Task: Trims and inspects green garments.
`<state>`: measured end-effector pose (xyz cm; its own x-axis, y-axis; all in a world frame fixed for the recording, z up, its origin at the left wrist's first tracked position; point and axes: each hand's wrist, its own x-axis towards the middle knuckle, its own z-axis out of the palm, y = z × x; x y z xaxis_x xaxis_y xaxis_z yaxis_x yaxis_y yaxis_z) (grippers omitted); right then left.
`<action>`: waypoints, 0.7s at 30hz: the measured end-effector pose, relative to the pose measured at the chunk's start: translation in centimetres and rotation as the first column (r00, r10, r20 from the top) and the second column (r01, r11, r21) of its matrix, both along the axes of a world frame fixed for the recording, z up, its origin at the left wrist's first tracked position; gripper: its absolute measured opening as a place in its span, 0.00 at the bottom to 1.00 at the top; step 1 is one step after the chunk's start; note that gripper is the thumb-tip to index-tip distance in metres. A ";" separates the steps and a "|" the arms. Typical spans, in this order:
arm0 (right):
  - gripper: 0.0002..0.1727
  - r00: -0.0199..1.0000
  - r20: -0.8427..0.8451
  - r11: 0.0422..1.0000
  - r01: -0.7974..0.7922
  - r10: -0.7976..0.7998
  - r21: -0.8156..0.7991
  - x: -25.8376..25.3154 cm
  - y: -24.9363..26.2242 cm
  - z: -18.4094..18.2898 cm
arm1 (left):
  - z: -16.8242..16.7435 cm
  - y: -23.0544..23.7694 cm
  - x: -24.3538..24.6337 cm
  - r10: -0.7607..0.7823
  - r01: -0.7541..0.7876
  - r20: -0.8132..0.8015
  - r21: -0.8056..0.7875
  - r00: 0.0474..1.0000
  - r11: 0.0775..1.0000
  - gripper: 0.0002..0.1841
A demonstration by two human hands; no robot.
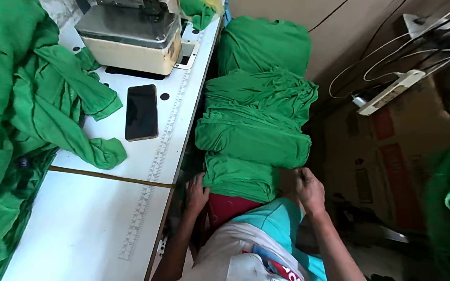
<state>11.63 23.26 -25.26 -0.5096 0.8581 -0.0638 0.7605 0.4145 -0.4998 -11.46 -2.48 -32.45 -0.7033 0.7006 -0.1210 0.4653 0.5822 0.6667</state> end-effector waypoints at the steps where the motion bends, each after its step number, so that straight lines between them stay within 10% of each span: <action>1: 0.17 0.999 -0.043 0.999 -0.027 0.026 -0.022 -0.4 -0.4 -0.3 | -0.2 -0.3 0.1 0.031 -0.031 -0.011 0.022 0.999 0.999 0.28; 5: 0.16 0.952 -0.117 0.950 -0.296 0.284 -0.098 -4.4 -3.2 -1.1 | 0.3 -0.9 0.6 0.116 -0.111 -0.097 0.055 0.989 0.992 0.26; 10: 0.19 0.815 0.174 0.831 -0.524 0.553 -0.186 -9.9 -7.1 -2.5 | 1.0 0.4 0.3 0.099 -0.095 0.056 -0.076 0.994 0.993 0.36; 13: 0.15 0.848 0.085 0.852 -0.523 0.523 -0.025 -9.6 -6.7 -2.2 | 1.0 0.5 -0.4 0.096 -0.103 0.131 0.042 0.987 0.994 0.30; 16: 0.12 0.844 -0.035 0.826 -0.515 0.536 0.227 -7.3 -5.1 -2.7 | 0.8 0.2 0.6 -0.049 0.067 -0.154 0.115 0.987 0.991 0.15; 21: 0.14 0.858 0.105 0.857 -0.479 0.503 -0.190 -5.4 -3.4 -4.6 | -0.2 0.9 2.1 -0.187 0.190 -0.269 -0.018 0.945 0.982 0.13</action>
